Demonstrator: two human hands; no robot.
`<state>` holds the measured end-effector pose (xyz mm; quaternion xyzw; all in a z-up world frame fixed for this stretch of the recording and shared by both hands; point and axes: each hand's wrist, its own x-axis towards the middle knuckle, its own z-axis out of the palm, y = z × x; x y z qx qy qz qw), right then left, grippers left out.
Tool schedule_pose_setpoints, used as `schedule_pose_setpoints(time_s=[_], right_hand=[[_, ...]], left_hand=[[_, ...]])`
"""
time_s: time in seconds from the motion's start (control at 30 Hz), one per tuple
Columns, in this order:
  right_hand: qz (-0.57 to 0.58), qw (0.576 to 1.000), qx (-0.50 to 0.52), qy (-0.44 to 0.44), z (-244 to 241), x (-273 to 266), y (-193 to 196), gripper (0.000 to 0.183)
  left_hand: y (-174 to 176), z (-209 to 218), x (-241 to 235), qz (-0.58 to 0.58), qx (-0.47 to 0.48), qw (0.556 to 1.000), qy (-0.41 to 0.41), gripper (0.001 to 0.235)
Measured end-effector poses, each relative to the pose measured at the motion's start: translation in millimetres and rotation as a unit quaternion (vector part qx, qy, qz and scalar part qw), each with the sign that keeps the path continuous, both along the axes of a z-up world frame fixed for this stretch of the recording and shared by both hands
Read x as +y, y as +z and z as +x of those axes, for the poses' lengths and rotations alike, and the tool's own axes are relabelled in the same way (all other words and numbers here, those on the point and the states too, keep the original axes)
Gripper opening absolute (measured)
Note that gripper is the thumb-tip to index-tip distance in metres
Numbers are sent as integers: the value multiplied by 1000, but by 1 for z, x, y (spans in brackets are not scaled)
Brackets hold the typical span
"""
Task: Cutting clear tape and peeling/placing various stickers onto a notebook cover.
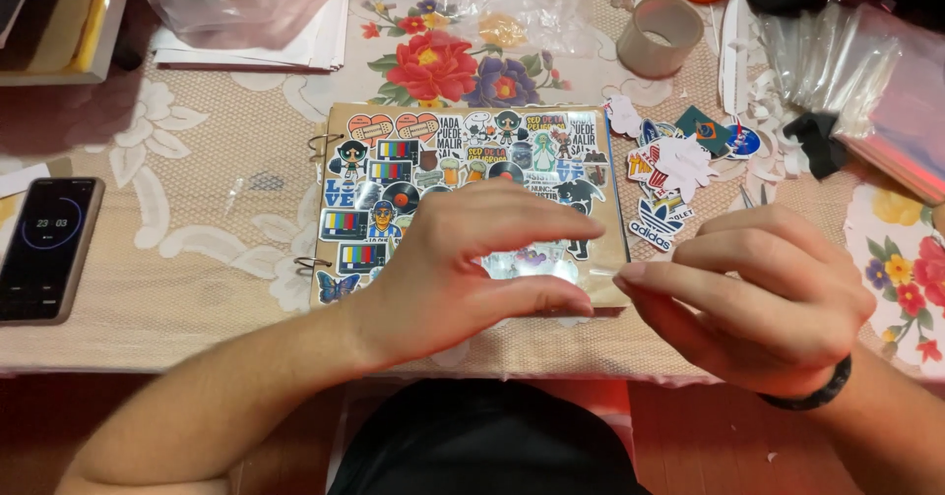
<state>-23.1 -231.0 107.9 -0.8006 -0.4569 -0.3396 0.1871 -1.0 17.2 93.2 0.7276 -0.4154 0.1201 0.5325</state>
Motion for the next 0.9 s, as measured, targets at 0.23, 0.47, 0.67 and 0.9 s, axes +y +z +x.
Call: schedule_pose_setpoints(time_s=[0.23,0.47,0.67,0.9], right_hand=[[61,998,30,-1,-2,10,-4,2],[88,991,99,-9,-7,12,0,11],[140,971,193,-30,-12,15,1,10],[188,932,308,-41,-14,17,2,9]], left_hand=[[-7,1,-9,-13,-95,995,-7,12],[-1,-3,-13,-53,-80,995,-7,8],[-4,-4,-11,-58,-77,995,26,21],[-2,-5,-13,-28,-117,993,15,21]])
